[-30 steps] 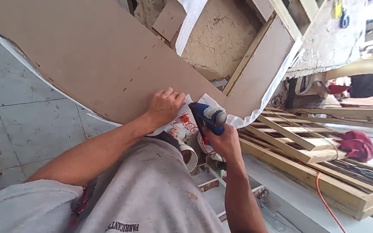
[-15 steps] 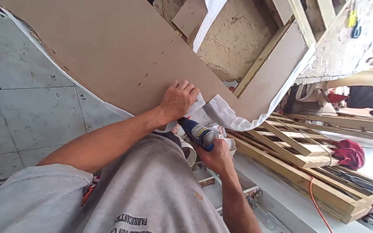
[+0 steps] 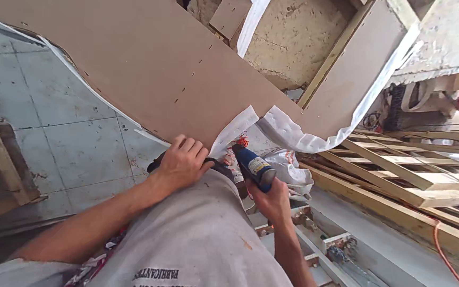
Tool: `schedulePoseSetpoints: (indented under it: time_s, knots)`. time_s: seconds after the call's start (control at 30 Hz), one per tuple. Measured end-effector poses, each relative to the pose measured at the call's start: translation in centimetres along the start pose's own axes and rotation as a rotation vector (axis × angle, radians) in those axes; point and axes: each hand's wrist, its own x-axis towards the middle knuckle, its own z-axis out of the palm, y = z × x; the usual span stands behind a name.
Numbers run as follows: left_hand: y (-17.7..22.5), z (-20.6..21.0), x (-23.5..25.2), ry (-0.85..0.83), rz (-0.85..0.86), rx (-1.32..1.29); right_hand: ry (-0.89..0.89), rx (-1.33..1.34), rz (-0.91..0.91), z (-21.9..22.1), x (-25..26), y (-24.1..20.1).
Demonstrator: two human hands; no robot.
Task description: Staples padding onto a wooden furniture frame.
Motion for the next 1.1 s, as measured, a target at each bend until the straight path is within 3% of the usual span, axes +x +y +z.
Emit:
schedulePoseSetpoints:
  time_s: [0.13,0.37,0.7,0.97,1.1]
  knots:
    - [-1.1,1.5,0.1,0.122,0.111,0.005,-0.012,0.033,-0.042,1.2,-0.6,0.1]
    - [-3.6,1.5,2.5,0.073,0.227,-0.077,0.003,-0.052,-0.064,2.3,-2.3,-3.3]
    - [-5.6,1.0,4.8,-0.070,0.341,-0.143,0.096,-0.163,0.143,5.5,-3.7,-7.4]
    - [-7.0,0.7,7.3,-0.142,0.543,-0.175,0.206,-0.091,0.267,9.9,-5.5,-11.5]
    - [-7.4,0.7,8.0,-0.133,0.557,-0.233,0.329,-0.029,0.319,11.4,-7.0,-11.9]
